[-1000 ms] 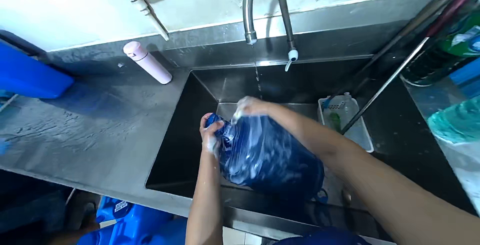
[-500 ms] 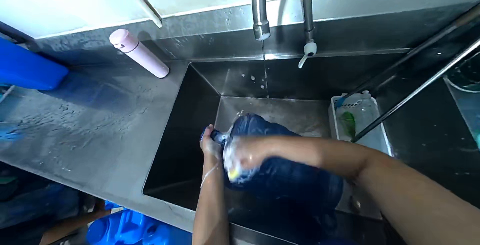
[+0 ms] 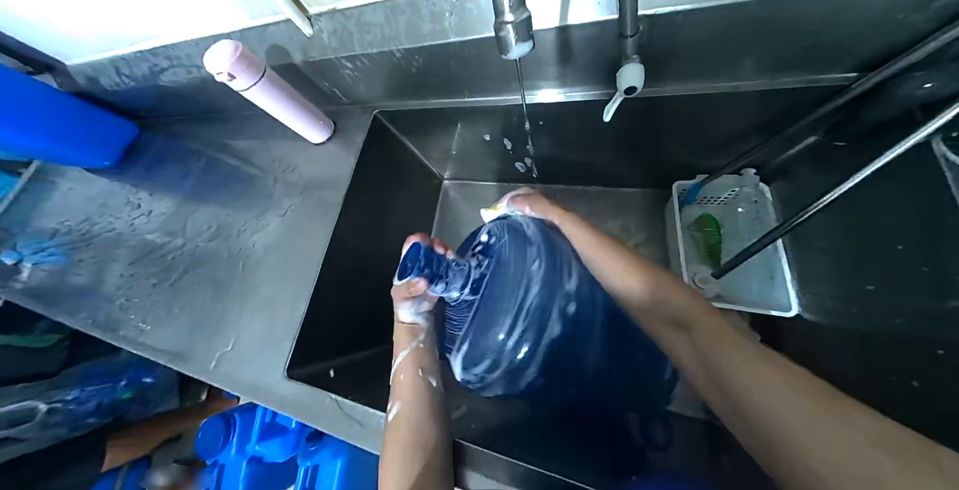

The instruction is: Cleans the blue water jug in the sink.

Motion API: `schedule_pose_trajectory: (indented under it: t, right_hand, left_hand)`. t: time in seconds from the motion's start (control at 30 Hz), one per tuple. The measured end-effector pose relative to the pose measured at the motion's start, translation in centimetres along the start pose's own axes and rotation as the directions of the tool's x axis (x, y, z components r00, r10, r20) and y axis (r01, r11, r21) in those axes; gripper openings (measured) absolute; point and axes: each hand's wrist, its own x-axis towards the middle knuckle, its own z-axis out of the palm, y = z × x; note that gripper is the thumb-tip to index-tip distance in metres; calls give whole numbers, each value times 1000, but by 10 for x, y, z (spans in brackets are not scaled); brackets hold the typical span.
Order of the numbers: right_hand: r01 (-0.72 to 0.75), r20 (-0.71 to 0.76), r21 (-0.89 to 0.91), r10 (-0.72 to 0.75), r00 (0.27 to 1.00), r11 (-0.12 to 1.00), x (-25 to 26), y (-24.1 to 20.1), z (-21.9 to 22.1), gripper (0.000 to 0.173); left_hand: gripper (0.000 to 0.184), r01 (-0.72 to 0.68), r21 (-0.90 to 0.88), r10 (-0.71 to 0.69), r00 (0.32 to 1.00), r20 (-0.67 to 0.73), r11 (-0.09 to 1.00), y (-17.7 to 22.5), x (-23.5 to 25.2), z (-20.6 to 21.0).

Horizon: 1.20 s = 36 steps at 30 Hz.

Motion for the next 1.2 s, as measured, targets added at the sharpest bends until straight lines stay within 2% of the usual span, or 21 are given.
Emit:
schedule_pose_trajectory:
  t: [0.03,0.07,0.13,0.17,0.27,0.33,0.4,0.47,0.5,0.53,0.6,0.63,0.67,0.73,0.8,0.83,0.93,1.0,1.07,1.13,1.2]
  right_hand:
    - [47,-80,-21,-48,996,999,-10,-2,12,24]
    - [160,-75,-84,-166,983,984,-28,-11,30,20]
    - [415,-16,-144,-422,907,898,-56,-27,64,16]
    - [419,1,-122,-422,907,900,-54,-31,62,17]
    - [240,17,59,-241,970,969,-2,18,6,33]
    - [158,-89,78,-151,984,984,-1,28,9,34]
    - [286,-200,-40,-288,937,957,-35,0,48,24]
    - [476,-158,-104,-487,859,873,-56,-15,79,15]
    - [443,-124,-80,-450,885,893,-53,-20,71,16]
    - [355,-102,-33,-356,929,934,-39,-13,50,20]
    - [274,-80,11,-272,959,962,-4,40,12,34]
    - [309,-133,-46,-313,940,950,2,68,8,37]
    - [-34,-160,-104,17,987,994,-11,40,11,40]
    - [-278,-282,-315,190,940,908,-50,-6,44,45]
    - [-129,-403,-510,-103,909,850,-89,-20,86,36]
    - [-95,-405,-500,-136,904,861,-92,-22,84,29]
    - [-352,-258,-179,302,918,919,-43,2,19,33]
    - [-390,-216,-183,350,911,902,-33,34,4,40]
    - [-401,-271,-370,316,909,838,-61,11,31,47]
    - [-371,-409,-491,168,897,788,-106,-19,76,42]
    - [-386,-397,-442,209,894,810,-98,-39,65,36]
  left_hand:
    - [45,-17,-17,15,996,-87,1000,-2,1,-9]
    - [29,-6,42,20,938,-347,999,-4,2,-6]
    - [6,176,151,-12,690,-724,973,-2,15,15]
    - [8,210,167,-22,681,-732,963,1,16,21]
    - [32,12,77,7,971,-239,997,4,2,1]
    - [52,-47,-17,47,999,12,999,2,7,-22]
    - [25,-31,14,34,924,-382,999,-2,5,-17]
    - [10,206,117,-56,679,-732,971,5,17,1]
    - [12,242,132,-68,675,-735,961,8,18,5]
    - [12,187,143,-53,767,-639,972,9,14,6]
    - [32,23,33,-14,971,-238,999,9,3,-12]
    - [47,-12,-16,11,998,-56,1000,10,6,-22]
    - [52,-39,-14,39,999,-28,999,11,10,-27]
    - [29,3,111,44,909,-414,994,9,9,-20]
    - [10,213,164,-21,668,-744,963,13,23,-4]
    - [12,242,170,-34,660,-751,955,15,24,0]
    - [26,23,112,11,956,-294,993,22,9,-15]
    - [52,-51,2,51,997,66,999,20,11,-33]
    - [35,-101,-5,99,986,-136,995,17,8,-42]
    - [30,4,169,84,857,-508,986,21,10,-27]
    - [14,-66,157,125,906,-405,985,20,12,-23]
